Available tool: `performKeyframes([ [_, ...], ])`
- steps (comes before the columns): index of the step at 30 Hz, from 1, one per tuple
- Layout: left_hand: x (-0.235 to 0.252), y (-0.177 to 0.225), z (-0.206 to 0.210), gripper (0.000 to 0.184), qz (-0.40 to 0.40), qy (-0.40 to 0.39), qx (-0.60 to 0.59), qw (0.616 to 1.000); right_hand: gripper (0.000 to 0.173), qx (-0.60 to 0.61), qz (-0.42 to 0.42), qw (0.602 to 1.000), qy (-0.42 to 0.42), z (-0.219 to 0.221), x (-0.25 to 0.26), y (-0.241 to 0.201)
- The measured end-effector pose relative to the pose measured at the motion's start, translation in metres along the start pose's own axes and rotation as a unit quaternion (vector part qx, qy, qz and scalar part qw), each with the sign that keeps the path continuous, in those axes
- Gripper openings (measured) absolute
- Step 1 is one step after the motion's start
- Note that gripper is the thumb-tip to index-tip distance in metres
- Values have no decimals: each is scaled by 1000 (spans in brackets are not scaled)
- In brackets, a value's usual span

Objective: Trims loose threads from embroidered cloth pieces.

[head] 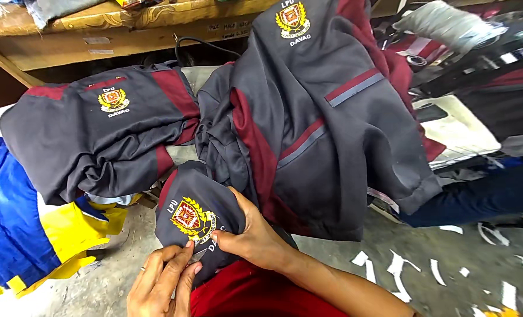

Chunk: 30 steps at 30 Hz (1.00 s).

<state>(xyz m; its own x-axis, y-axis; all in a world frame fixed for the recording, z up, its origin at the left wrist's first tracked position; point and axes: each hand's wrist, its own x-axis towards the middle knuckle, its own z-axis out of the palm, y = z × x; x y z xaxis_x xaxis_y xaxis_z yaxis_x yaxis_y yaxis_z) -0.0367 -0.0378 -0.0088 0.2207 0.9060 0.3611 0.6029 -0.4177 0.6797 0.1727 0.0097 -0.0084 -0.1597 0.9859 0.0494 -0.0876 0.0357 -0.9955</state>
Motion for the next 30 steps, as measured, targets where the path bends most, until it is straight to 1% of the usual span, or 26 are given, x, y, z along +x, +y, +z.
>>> performKeyframes([
  [8, 1, -4, -1, 22, 11, -5, -3, 1000, 69, 50, 26, 998, -7, -1, 1, 3],
  [12, 1, -5, -2, 23, 13, -3, -16, 1000, 69, 77, 24, 997, -12, -2, 2, 5],
  [24, 2, -5, -2, 22, 15, -8, -4, 1000, 70, 58, 14, 998, -18, 0, 1, 4],
  [27, 2, -5, -2, 22, 13, -7, -11, 1000, 71, 60, 18, 998, -18, -1, 1, 4],
  [30, 2, -12, 0, 22, 25, -5, -37, 999, 68, 86, 29, 996, -19, -1, 2, 5],
])
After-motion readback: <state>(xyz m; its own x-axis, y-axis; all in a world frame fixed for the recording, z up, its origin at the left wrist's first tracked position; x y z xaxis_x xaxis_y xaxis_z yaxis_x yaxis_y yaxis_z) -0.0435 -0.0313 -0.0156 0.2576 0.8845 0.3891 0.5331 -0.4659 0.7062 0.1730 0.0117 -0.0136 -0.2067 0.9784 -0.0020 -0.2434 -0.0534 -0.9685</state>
